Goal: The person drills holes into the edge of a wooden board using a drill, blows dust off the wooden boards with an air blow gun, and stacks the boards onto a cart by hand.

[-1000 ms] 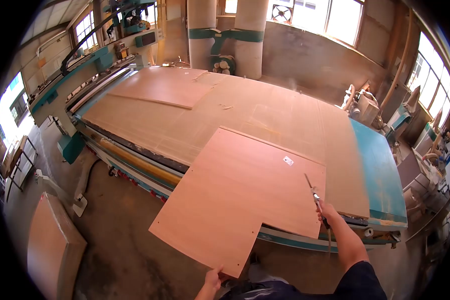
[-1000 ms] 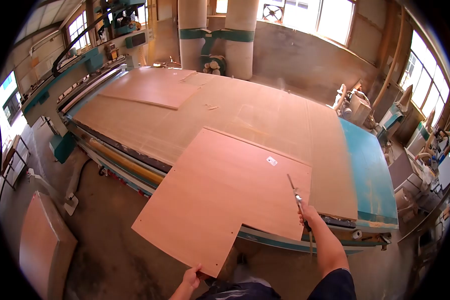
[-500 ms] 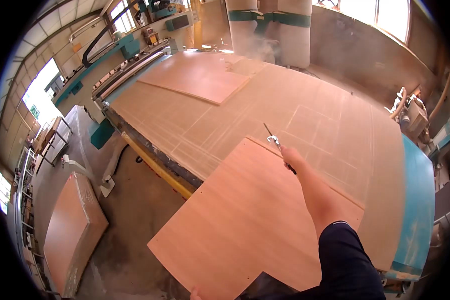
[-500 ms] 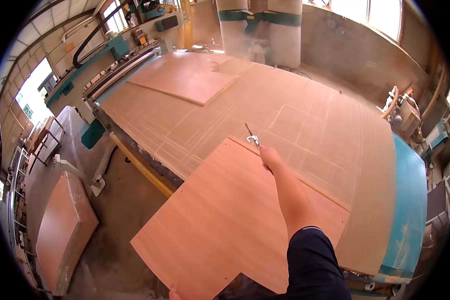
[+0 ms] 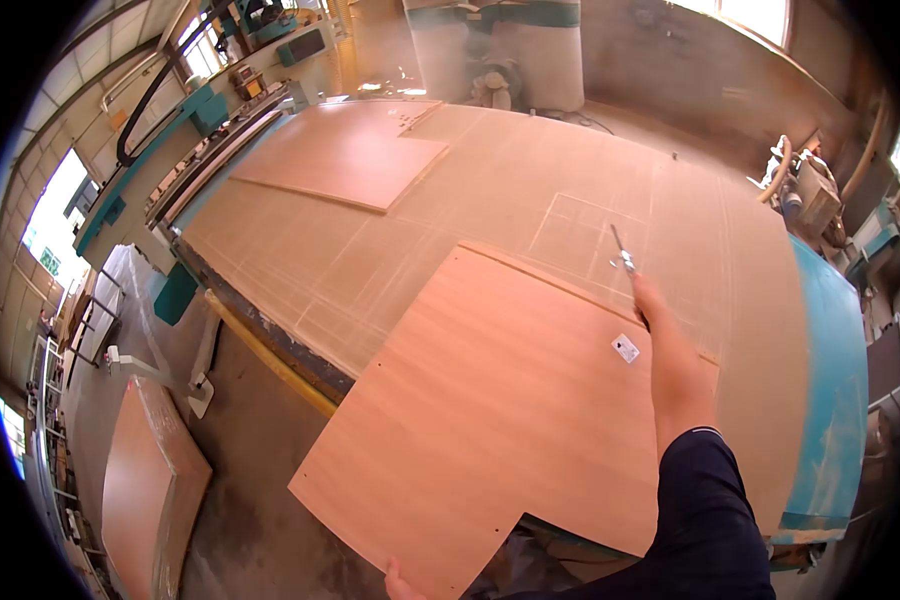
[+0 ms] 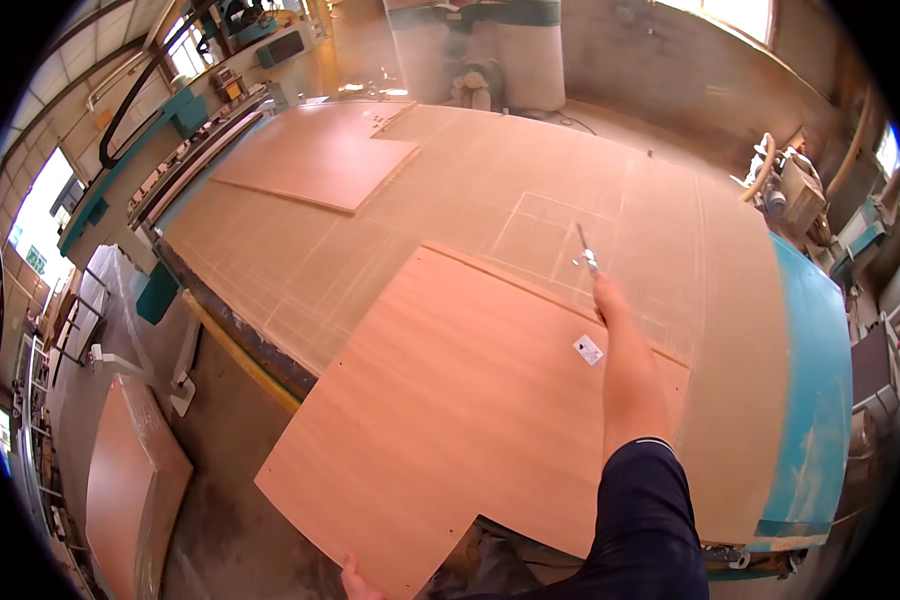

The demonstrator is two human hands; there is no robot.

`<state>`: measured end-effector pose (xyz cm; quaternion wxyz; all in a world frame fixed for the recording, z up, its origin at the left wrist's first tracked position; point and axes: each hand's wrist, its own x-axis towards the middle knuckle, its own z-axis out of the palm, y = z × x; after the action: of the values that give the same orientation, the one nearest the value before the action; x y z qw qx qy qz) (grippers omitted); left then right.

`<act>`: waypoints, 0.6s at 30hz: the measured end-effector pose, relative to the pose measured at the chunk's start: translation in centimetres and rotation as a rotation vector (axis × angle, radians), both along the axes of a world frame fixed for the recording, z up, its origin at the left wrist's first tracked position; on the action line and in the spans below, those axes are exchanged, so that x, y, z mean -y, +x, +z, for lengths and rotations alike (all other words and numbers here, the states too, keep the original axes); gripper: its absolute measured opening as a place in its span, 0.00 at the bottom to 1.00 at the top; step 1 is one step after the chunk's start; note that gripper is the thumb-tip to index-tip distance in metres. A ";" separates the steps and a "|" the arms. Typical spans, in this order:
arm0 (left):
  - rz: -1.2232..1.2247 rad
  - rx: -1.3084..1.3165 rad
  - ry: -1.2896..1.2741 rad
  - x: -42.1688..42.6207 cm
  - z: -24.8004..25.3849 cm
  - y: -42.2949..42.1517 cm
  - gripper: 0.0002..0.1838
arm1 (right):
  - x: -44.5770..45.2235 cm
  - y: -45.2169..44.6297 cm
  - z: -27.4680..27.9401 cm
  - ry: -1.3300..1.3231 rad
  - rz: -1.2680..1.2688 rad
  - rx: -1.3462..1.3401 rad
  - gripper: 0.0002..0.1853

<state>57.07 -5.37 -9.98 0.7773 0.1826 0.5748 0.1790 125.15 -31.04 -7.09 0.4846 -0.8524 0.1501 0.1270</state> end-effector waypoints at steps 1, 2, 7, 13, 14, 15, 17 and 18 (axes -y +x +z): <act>-0.013 0.021 -0.017 0.2 0.0 1.1 0.34 | 5.3 1.2 -2.7 -0.025 -0.051 0.004 0.27; -0.025 0.045 -0.034 0.3 -0.4 2.1 0.35 | 10.0 0.9 -3.5 -0.070 -0.137 -0.036 0.28; -0.032 0.264 -0.008 0.4 -5.5 5.0 0.24 | 30.8 -7.5 -6.3 -0.030 -0.518 -0.148 0.30; -0.256 0.110 0.096 -0.2 -4.4 5.7 0.22 | 22.4 -22.6 3.3 -0.007 -0.174 -0.129 0.24; -0.260 0.158 0.109 -1.3 -5.5 5.5 0.22 | 20.7 -25.0 1.5 0.072 -0.075 -0.107 0.20; -0.251 0.203 0.125 -2.1 -6.5 4.7 0.22 | 17.3 -28.8 1.5 0.048 0.141 -0.156 0.17; -0.151 0.283 0.046 -3.7 -5.4 5.0 0.22 | 10.2 -37.1 2.9 -0.102 0.551 -0.234 0.14; -0.131 0.319 0.050 -4.5 -4.9 5.5 0.22 | 8.3 -42.5 4.0 -0.130 0.697 -0.243 0.14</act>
<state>62.56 -0.86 -14.91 0.8639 0.2085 0.4263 0.1689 82.65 -39.31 -3.09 0.3359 -0.8600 -0.0849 0.3746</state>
